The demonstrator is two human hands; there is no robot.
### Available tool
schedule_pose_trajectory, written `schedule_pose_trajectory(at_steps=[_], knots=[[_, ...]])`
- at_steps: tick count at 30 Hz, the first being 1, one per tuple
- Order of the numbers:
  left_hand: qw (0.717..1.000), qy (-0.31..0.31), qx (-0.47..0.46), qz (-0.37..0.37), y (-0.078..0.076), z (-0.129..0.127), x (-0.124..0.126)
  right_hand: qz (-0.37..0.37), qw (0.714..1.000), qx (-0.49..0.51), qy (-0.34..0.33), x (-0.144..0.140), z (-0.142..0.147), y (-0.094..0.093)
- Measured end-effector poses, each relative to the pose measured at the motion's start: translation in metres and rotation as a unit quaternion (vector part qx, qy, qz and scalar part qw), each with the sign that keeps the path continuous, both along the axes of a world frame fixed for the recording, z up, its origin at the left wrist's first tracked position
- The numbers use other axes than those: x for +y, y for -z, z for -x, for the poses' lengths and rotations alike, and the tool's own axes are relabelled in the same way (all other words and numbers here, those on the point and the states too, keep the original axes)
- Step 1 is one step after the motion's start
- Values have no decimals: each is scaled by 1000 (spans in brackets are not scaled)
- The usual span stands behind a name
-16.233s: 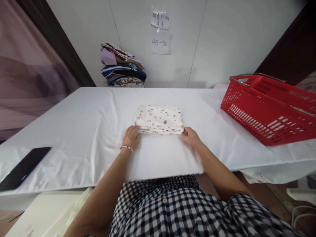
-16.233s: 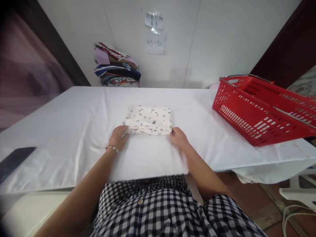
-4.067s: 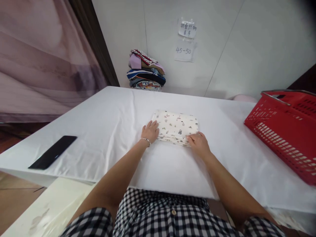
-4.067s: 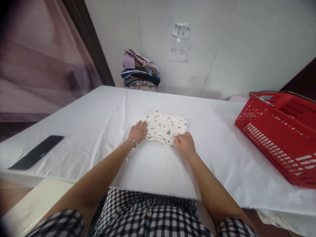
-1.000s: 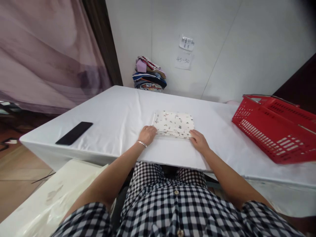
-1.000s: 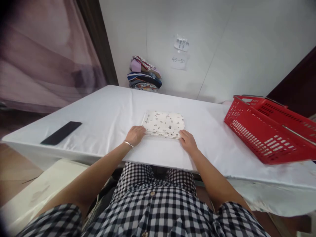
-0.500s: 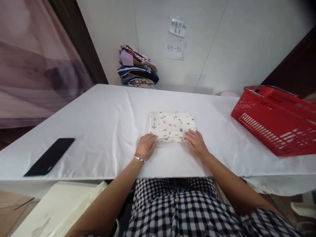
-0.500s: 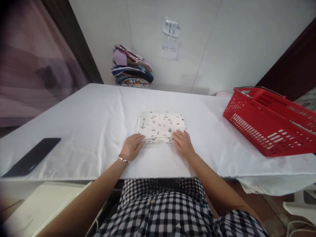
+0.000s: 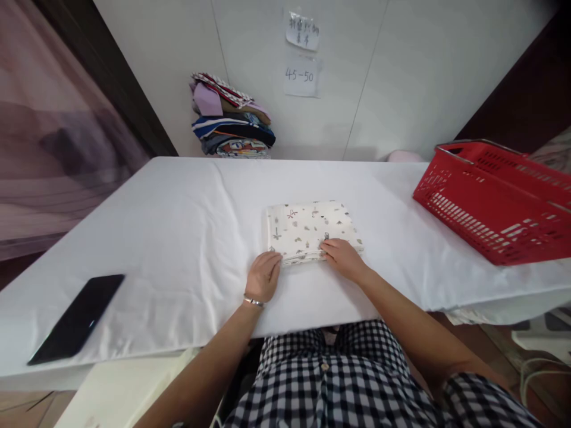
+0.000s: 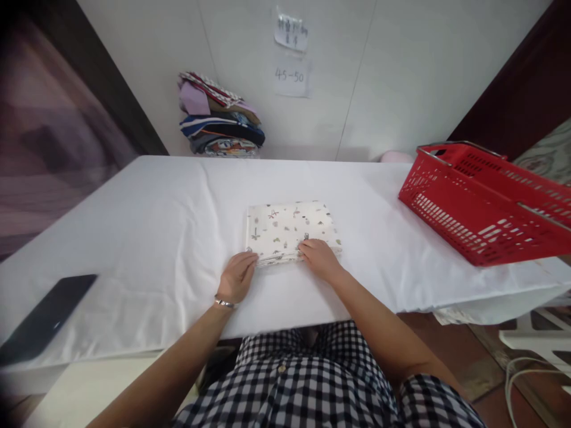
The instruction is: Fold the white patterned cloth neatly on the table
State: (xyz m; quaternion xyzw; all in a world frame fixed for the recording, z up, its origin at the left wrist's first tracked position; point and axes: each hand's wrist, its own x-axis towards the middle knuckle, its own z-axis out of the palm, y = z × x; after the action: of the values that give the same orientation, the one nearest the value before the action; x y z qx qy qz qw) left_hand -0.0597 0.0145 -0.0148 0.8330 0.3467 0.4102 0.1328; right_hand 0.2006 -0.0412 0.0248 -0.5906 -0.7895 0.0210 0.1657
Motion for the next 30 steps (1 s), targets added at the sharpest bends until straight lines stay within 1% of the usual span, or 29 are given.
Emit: schedule_pose_trajectory(at_steps=[5, 10, 14, 16, 19, 24, 30], knots=[[1000, -5, -12, -13, 0, -3, 0, 0, 998, -66, -13, 4, 2, -2], [999, -21, 16, -21, -1, -5, -1, -48, 993, -102, -20, 10, 0, 1], [994, -53, 89, -33, -6, -8, -5, -125, 988, -82, -41, 9, -6, 9], [990, -60, 123, -39, -10, -9, -7, -149, 985, -71, -51, 6, -9, 15], [985, -70, 152, -48, -15, -15, -12, -154, 984, -59, -66, 1, -12, 21], [983, -60, 165, -52, -21, -32, -15, -162, 985, -31, -54, -3, -10, 24], [981, -49, 183, -36, -19, -48, -10, -147, 987, -13, -62, -6, -7, 25]])
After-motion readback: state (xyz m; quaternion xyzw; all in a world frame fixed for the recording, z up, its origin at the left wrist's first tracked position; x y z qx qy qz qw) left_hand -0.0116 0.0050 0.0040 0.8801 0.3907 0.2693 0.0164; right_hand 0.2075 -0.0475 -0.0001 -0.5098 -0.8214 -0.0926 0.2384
